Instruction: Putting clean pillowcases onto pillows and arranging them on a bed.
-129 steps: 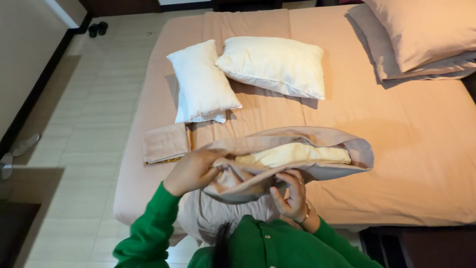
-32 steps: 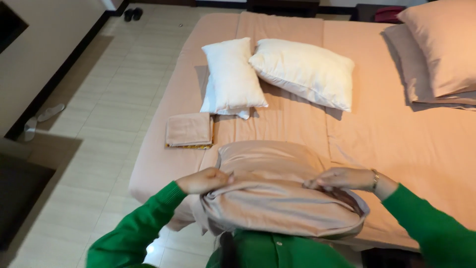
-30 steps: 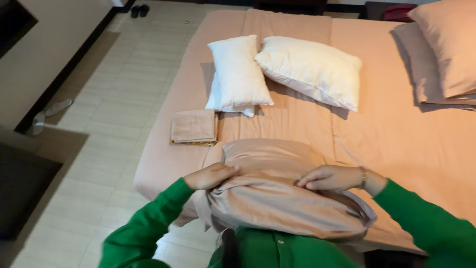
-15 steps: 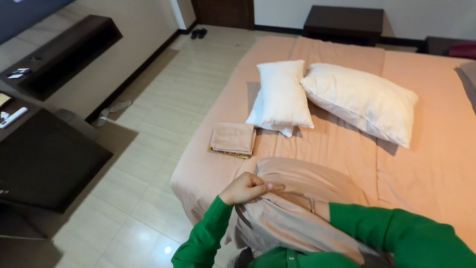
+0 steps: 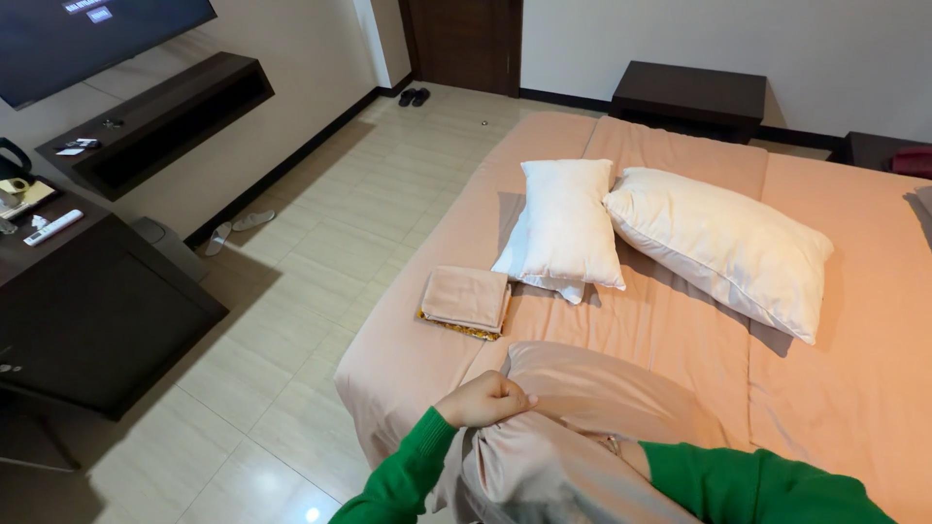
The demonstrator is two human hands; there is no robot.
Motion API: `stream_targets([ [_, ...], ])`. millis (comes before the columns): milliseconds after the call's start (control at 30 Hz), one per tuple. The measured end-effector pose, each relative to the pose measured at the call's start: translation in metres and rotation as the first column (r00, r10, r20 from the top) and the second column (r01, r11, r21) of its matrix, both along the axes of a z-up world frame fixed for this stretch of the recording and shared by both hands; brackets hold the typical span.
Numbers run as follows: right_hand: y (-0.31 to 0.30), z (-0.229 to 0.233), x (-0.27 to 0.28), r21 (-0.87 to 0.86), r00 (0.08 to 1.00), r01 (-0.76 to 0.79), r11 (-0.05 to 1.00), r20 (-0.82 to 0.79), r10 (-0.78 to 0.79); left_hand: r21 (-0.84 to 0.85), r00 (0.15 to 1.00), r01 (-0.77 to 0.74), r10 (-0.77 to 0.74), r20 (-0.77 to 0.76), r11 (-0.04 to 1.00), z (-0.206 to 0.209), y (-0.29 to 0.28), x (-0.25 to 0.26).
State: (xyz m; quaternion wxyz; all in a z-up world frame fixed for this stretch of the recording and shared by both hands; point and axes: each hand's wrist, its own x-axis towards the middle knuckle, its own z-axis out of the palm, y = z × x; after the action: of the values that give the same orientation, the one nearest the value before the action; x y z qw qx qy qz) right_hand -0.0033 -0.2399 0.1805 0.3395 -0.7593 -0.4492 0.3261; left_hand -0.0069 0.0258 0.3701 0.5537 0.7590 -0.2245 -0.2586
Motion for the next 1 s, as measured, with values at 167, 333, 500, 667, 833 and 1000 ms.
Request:
stream_targets([
  [167, -0.037, -0.007, -0.049, -0.067, 0.998, 0.023, 0.998, 0.054, -0.020, 0.054, 0.998, 0.056, -0.054, -0.031, 0.997, 0.007, 0.000, 0.003],
  [333, -0.054, -0.002, -0.079, -0.133, 0.994, 0.042, 0.990, 0.102, -0.029, 0.075, 0.974, 0.068, -0.050, -0.220, 0.995, 0.032, -0.007, 0.003],
  [500, -0.028, 0.033, -0.054, -0.192, 0.989, 0.068, 0.979, 0.140, -0.042, 0.278, 0.943, 0.126, -0.202, 0.266, 0.952, -0.021, -0.007, 0.022],
  [667, 0.005, 0.088, -0.036, -0.240, 0.979, 0.107, 0.965, 0.196, -0.060, 0.494, 0.935, 0.118, -0.264, 0.237, 0.861, -0.012, -0.015, 0.008],
  [833, 0.017, 0.153, -0.026, -0.296, 0.966, 0.145, 0.944, 0.247, -0.071, 0.687, 0.841, -0.009, -0.366, 0.398, 0.726, -0.008, -0.026, -0.016],
  [1000, -0.002, 0.193, -0.011, -0.366, 0.955, 0.178, 0.914, 0.287, -0.071, 0.619, 0.687, -0.397, -0.227, 0.690, 0.678, -0.002, -0.040, -0.021],
])
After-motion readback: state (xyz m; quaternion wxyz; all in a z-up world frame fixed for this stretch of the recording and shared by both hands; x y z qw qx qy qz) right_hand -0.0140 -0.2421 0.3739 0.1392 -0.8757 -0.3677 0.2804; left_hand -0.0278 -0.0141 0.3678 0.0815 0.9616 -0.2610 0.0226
